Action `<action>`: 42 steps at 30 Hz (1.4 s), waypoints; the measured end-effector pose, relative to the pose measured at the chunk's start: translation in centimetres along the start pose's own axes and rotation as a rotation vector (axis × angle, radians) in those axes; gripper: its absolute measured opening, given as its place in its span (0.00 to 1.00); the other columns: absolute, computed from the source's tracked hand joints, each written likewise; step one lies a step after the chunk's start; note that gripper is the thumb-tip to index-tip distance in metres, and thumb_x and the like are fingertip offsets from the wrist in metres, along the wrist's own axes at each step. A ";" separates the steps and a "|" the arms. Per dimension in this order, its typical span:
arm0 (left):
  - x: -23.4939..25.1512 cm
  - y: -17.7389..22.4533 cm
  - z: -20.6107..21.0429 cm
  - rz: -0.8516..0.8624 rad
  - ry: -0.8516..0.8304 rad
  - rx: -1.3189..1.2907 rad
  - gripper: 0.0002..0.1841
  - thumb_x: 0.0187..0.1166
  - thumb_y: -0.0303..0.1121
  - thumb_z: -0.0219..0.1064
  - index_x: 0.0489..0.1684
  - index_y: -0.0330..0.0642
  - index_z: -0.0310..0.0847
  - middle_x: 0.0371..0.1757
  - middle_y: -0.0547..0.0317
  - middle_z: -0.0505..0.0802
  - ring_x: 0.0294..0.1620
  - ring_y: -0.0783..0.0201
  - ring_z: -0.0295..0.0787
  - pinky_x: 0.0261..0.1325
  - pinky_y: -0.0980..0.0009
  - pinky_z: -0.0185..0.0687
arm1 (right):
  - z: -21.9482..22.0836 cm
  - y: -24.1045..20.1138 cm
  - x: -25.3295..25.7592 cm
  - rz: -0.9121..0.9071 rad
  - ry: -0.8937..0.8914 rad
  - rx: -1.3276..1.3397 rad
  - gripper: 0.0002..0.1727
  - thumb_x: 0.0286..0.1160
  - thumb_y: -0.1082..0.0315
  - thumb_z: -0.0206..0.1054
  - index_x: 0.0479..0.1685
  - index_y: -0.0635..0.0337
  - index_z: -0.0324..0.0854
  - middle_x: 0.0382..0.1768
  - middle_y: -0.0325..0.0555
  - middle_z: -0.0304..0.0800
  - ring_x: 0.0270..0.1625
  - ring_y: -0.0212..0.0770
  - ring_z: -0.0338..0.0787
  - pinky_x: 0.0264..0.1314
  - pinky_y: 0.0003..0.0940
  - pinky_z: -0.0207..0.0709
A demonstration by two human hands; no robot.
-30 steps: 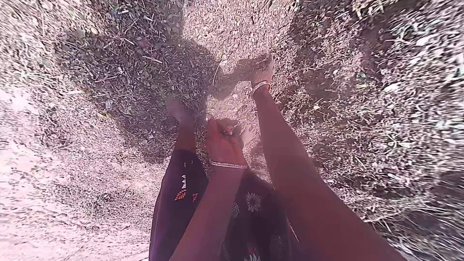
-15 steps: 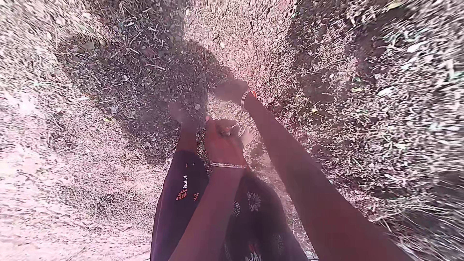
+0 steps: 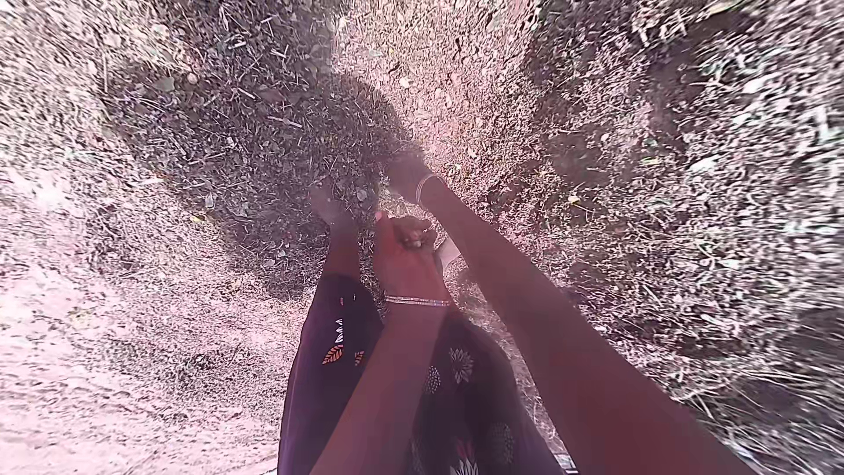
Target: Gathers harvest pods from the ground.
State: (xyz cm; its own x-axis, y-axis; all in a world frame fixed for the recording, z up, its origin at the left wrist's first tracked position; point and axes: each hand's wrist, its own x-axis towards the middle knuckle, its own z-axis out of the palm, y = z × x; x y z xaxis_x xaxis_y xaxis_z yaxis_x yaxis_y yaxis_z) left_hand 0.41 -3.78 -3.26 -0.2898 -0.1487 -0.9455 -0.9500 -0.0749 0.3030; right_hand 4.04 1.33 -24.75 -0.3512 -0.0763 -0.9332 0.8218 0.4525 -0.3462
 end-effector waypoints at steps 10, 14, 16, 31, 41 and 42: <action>0.2 -0.6 -0.4 -0.019 0.003 0.023 0.29 0.95 0.48 0.43 0.12 0.55 0.67 0.16 0.70 0.78 0.26 0.69 0.83 0.43 0.68 0.84 | -8.9 1.2 4.8 0.232 0.791 0.509 0.26 0.75 0.75 0.65 0.75 0.55 0.82 0.73 0.59 0.84 0.77 0.55 0.82 0.80 0.49 0.73; 0.0 -0.5 -0.2 -0.016 0.013 0.032 0.28 0.95 0.47 0.43 0.13 0.56 0.65 0.16 0.70 0.76 0.26 0.68 0.82 0.45 0.68 0.83 | -9.6 -0.7 5.4 0.167 0.484 0.253 0.19 0.81 0.69 0.64 0.68 0.67 0.83 0.74 0.65 0.82 0.81 0.61 0.79 0.84 0.57 0.68; 0.0 -0.4 0.0 -0.012 0.009 0.027 0.28 0.95 0.47 0.43 0.12 0.55 0.66 0.16 0.70 0.77 0.27 0.68 0.83 0.44 0.67 0.83 | -8.3 -0.5 4.7 0.147 0.490 0.284 0.18 0.81 0.71 0.61 0.66 0.66 0.83 0.70 0.62 0.86 0.76 0.60 0.84 0.80 0.57 0.72; -0.1 -0.4 0.3 -0.020 -0.021 0.038 0.30 0.95 0.46 0.41 0.11 0.54 0.66 0.15 0.69 0.78 0.26 0.68 0.84 0.43 0.66 0.85 | -5.4 2.4 4.9 0.299 0.643 0.704 0.17 0.78 0.71 0.65 0.64 0.61 0.84 0.64 0.58 0.90 0.70 0.55 0.87 0.75 0.56 0.76; -0.2 0.0 0.3 -0.008 0.002 0.189 0.25 0.96 0.44 0.40 0.17 0.53 0.64 0.19 0.66 0.78 0.26 0.65 0.82 0.38 0.67 0.84 | -7.4 7.7 6.4 0.513 0.612 0.483 0.28 0.76 0.63 0.69 0.77 0.58 0.78 0.76 0.63 0.80 0.82 0.61 0.76 0.83 0.60 0.68; -0.3 0.0 0.4 -0.008 -0.017 0.182 0.25 0.96 0.43 0.40 0.18 0.52 0.64 0.21 0.65 0.78 0.27 0.65 0.82 0.40 0.67 0.84 | -7.6 7.6 6.3 0.462 0.546 0.402 0.26 0.77 0.63 0.70 0.75 0.61 0.80 0.75 0.65 0.82 0.81 0.63 0.77 0.83 0.63 0.67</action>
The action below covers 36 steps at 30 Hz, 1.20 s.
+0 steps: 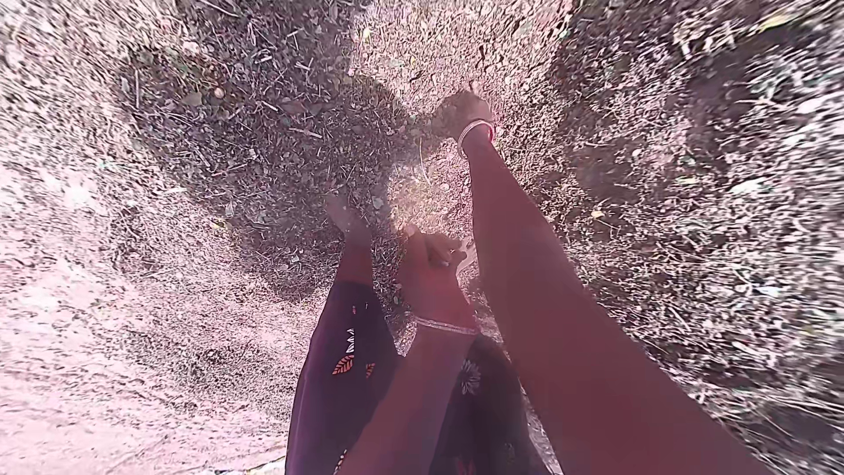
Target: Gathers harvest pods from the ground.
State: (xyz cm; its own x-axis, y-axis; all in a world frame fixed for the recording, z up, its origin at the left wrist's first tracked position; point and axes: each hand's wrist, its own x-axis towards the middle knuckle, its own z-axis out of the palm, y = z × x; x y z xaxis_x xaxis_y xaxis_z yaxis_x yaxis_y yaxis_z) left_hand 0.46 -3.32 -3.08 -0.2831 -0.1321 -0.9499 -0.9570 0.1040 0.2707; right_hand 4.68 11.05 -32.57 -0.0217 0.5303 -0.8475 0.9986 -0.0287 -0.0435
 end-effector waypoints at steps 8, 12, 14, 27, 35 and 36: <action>-0.2 0.0 0.4 0.017 -0.006 0.068 0.25 0.96 0.43 0.40 0.18 0.52 0.64 0.22 0.65 0.79 0.29 0.65 0.83 0.41 0.66 0.84 | -1.4 0.4 -0.1 0.099 0.226 0.342 0.23 0.86 0.64 0.61 0.78 0.53 0.77 0.71 0.57 0.87 0.74 0.56 0.86 0.76 0.57 0.75; 0.1 -0.1 0.0 0.000 0.007 0.096 0.25 0.96 0.44 0.41 0.18 0.52 0.64 0.21 0.64 0.79 0.29 0.64 0.83 0.42 0.64 0.84 | -1.2 -0.2 1.5 0.013 0.155 0.136 0.23 0.75 0.64 0.69 0.70 0.55 0.84 0.75 0.60 0.82 0.82 0.58 0.76 0.83 0.54 0.70; 0.1 -0.2 -0.1 0.004 0.000 0.106 0.25 0.96 0.44 0.41 0.18 0.53 0.63 0.21 0.64 0.79 0.30 0.63 0.84 0.42 0.64 0.83 | -1.3 -0.1 0.8 0.014 0.054 0.030 0.24 0.76 0.59 0.70 0.70 0.59 0.85 0.74 0.62 0.83 0.83 0.61 0.76 0.84 0.59 0.67; 0.2 -0.7 -0.5 0.060 -0.070 0.146 0.27 0.95 0.44 0.38 0.14 0.55 0.62 0.16 0.68 0.77 0.26 0.66 0.82 0.43 0.65 0.83 | -4.4 0.0 3.0 -0.072 0.231 0.143 0.28 0.78 0.65 0.65 0.80 0.48 0.78 0.73 0.59 0.84 0.77 0.57 0.82 0.80 0.53 0.72; -0.1 -1.4 -0.3 0.042 -0.059 0.015 0.29 0.95 0.39 0.41 0.10 0.52 0.67 0.15 0.67 0.78 0.26 0.67 0.83 0.41 0.68 0.83 | -6.2 -1.2 2.7 -0.125 0.066 -0.015 0.34 0.72 0.62 0.74 0.80 0.60 0.74 0.77 0.66 0.78 0.83 0.63 0.75 0.85 0.59 0.67; 0.0 -1.4 -0.3 0.048 -0.062 0.020 0.29 0.94 0.39 0.41 0.09 0.52 0.66 0.15 0.67 0.78 0.26 0.66 0.83 0.42 0.67 0.83 | -6.0 -1.4 2.6 -0.134 0.042 -0.058 0.30 0.72 0.62 0.73 0.75 0.65 0.78 0.76 0.68 0.78 0.83 0.65 0.74 0.85 0.61 0.65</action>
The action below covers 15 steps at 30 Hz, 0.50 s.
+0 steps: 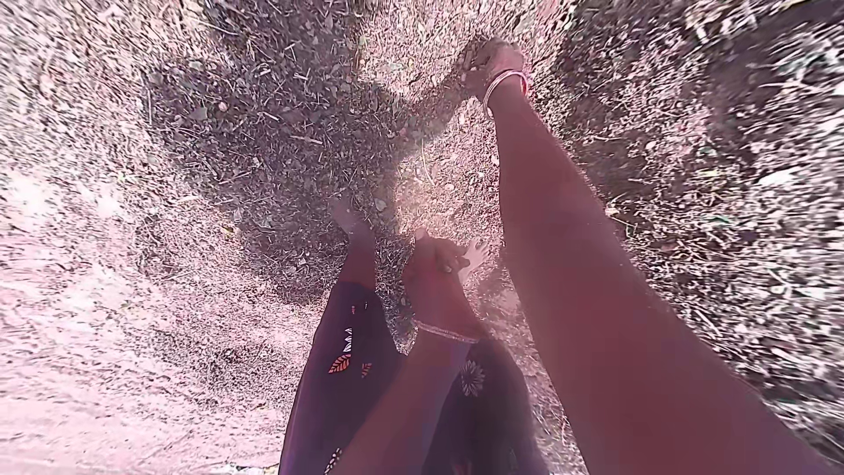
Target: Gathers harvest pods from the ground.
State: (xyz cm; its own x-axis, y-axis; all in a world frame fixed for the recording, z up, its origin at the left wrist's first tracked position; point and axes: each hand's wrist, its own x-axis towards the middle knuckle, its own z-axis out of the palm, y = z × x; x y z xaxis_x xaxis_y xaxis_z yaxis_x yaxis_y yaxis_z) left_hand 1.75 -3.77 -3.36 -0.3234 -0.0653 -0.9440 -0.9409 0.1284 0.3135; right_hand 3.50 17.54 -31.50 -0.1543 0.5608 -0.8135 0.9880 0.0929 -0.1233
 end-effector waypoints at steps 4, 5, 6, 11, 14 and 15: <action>-0.1 0.2 -0.2 0.026 -0.025 0.026 0.30 0.95 0.40 0.40 0.10 0.52 0.67 0.15 0.68 0.78 0.27 0.66 0.83 0.43 0.66 0.83 | 2.0 0.9 -1.2 0.078 0.046 0.178 0.23 0.72 0.70 0.70 0.68 0.62 0.82 0.71 0.62 0.85 0.77 0.60 0.82 0.80 0.61 0.71; -0.1 0.1 -0.3 0.029 -0.036 0.028 0.30 0.95 0.41 0.39 0.10 0.52 0.67 0.16 0.68 0.79 0.27 0.66 0.83 0.43 0.66 0.83 | 2.8 1.6 -1.3 0.110 0.083 0.319 0.21 0.72 0.71 0.68 0.67 0.61 0.83 0.68 0.59 0.87 0.73 0.55 0.85 0.76 0.56 0.74; -0.1 0.0 -0.3 0.025 -0.036 0.030 0.30 0.95 0.41 0.39 0.10 0.52 0.68 0.16 0.68 0.79 0.27 0.66 0.84 0.42 0.67 0.83 | 3.6 2.2 -1.3 0.132 0.124 0.504 0.19 0.73 0.73 0.66 0.63 0.62 0.84 0.63 0.56 0.89 0.65 0.49 0.89 0.69 0.50 0.79; -1.0 0.0 -0.2 -0.034 0.009 0.118 0.27 0.97 0.41 0.38 0.16 0.50 0.65 0.17 0.66 0.77 0.26 0.69 0.82 0.41 0.72 0.83 | 4.4 1.1 1.0 0.080 0.312 0.831 0.15 0.73 0.76 0.61 0.58 0.60 0.78 0.44 0.48 0.85 0.43 0.38 0.87 0.46 0.35 0.82; -0.9 -0.2 -0.7 -0.033 0.023 0.110 0.29 0.95 0.36 0.38 0.11 0.49 0.66 0.14 0.66 0.77 0.22 0.69 0.80 0.41 0.74 0.83 | 2.7 -1.3 1.6 0.003 0.181 0.213 0.26 0.73 0.65 0.68 0.74 0.58 0.81 0.77 0.64 0.78 0.80 0.58 0.78 0.81 0.51 0.71; -0.8 -0.2 -0.8 -0.045 0.041 0.110 0.29 0.96 0.35 0.38 0.11 0.49 0.66 0.14 0.66 0.77 0.22 0.69 0.81 0.41 0.73 0.84 | 2.6 -1.8 1.5 -0.016 0.145 0.121 0.26 0.72 0.64 0.70 0.72 0.59 0.82 0.78 0.67 0.76 0.82 0.62 0.76 0.83 0.56 0.69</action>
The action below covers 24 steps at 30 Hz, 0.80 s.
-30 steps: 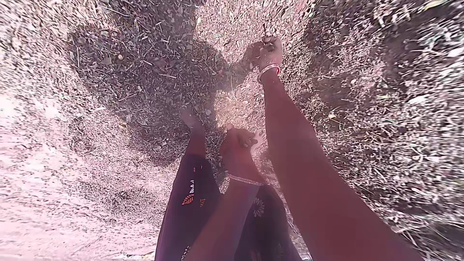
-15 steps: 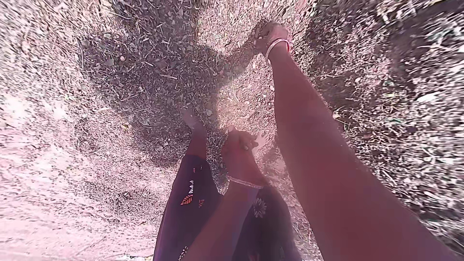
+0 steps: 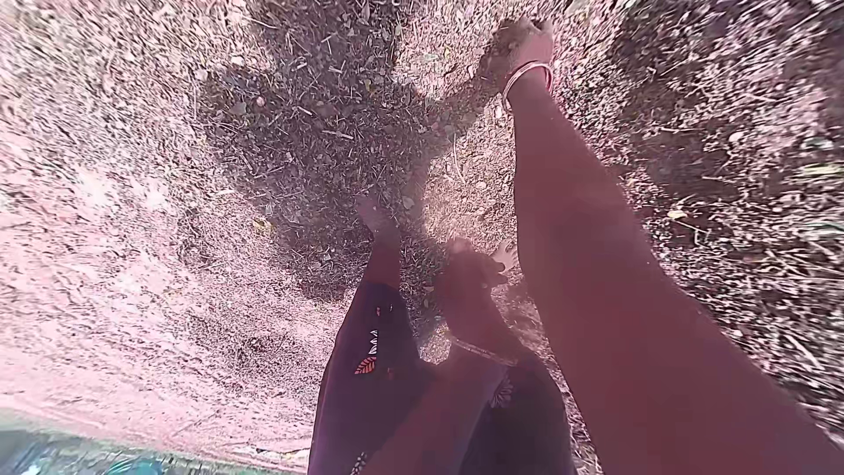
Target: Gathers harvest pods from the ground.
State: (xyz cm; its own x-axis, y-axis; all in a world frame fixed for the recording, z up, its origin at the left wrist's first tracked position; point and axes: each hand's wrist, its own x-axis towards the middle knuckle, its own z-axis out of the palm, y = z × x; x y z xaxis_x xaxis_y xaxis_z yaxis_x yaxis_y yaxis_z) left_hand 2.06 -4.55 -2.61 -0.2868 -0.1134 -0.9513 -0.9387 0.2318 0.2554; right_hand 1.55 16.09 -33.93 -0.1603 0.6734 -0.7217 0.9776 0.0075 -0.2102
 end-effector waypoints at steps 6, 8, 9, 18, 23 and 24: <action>0.3 0.8 0.1 0.015 -0.015 -0.026 0.26 0.96 0.42 0.40 0.16 0.51 0.65 0.18 0.66 0.77 0.25 0.68 0.82 0.39 0.71 0.83 | 1.3 5.9 -3.7 0.134 0.128 0.697 0.10 0.73 0.73 0.63 0.51 0.65 0.81 0.44 0.50 0.89 0.45 0.40 0.90 0.51 0.39 0.85; 0.6 0.7 -0.1 0.053 -0.063 -0.078 0.29 0.95 0.41 0.38 0.12 0.52 0.68 0.15 0.69 0.78 0.25 0.69 0.82 0.41 0.70 0.83 | 2.0 7.8 -5.6 0.189 0.115 1.046 0.06 0.74 0.76 0.59 0.46 0.61 0.76 0.34 0.44 0.84 0.32 0.36 0.85 0.36 0.36 0.84; 0.7 0.7 -0.1 0.064 -0.072 -0.087 0.30 0.95 0.41 0.38 0.11 0.53 0.68 0.15 0.70 0.78 0.24 0.69 0.82 0.41 0.69 0.84 | 2.5 8.4 -6.4 0.216 0.093 1.088 0.11 0.74 0.75 0.56 0.52 0.61 0.78 0.34 0.43 0.83 0.30 0.36 0.85 0.35 0.36 0.85; 1.0 0.5 -0.9 0.129 -0.071 0.010 0.28 0.95 0.41 0.40 0.12 0.53 0.68 0.16 0.69 0.77 0.25 0.68 0.82 0.40 0.68 0.84 | 5.4 4.4 -7.2 0.116 -0.076 0.209 0.19 0.75 0.66 0.70 0.65 0.61 0.85 0.69 0.59 0.87 0.75 0.57 0.84 0.80 0.56 0.73; 0.7 0.6 -1.3 0.228 -0.164 0.095 0.27 0.95 0.42 0.36 0.16 0.55 0.66 0.18 0.70 0.78 0.28 0.70 0.84 0.43 0.69 0.85 | 5.8 6.2 -9.5 0.235 0.085 0.755 0.17 0.78 0.74 0.64 0.64 0.64 0.83 0.56 0.56 0.91 0.55 0.47 0.91 0.61 0.47 0.82; 0.7 0.5 -1.4 0.253 -0.208 0.088 0.27 0.95 0.42 0.36 0.16 0.54 0.67 0.18 0.70 0.78 0.28 0.70 0.83 0.43 0.70 0.83 | 5.4 6.6 -9.1 0.265 0.124 0.742 0.16 0.80 0.72 0.63 0.64 0.62 0.83 0.56 0.55 0.91 0.54 0.46 0.91 0.61 0.47 0.82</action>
State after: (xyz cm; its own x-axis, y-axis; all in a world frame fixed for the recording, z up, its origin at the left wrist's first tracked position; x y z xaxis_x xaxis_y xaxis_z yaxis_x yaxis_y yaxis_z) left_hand 1.17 -5.86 -2.92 -0.4546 0.1556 -0.8770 -0.8202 0.3109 0.4803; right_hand 8.69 6.05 -32.34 0.1235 0.6616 -0.7396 0.6281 -0.6292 -0.4579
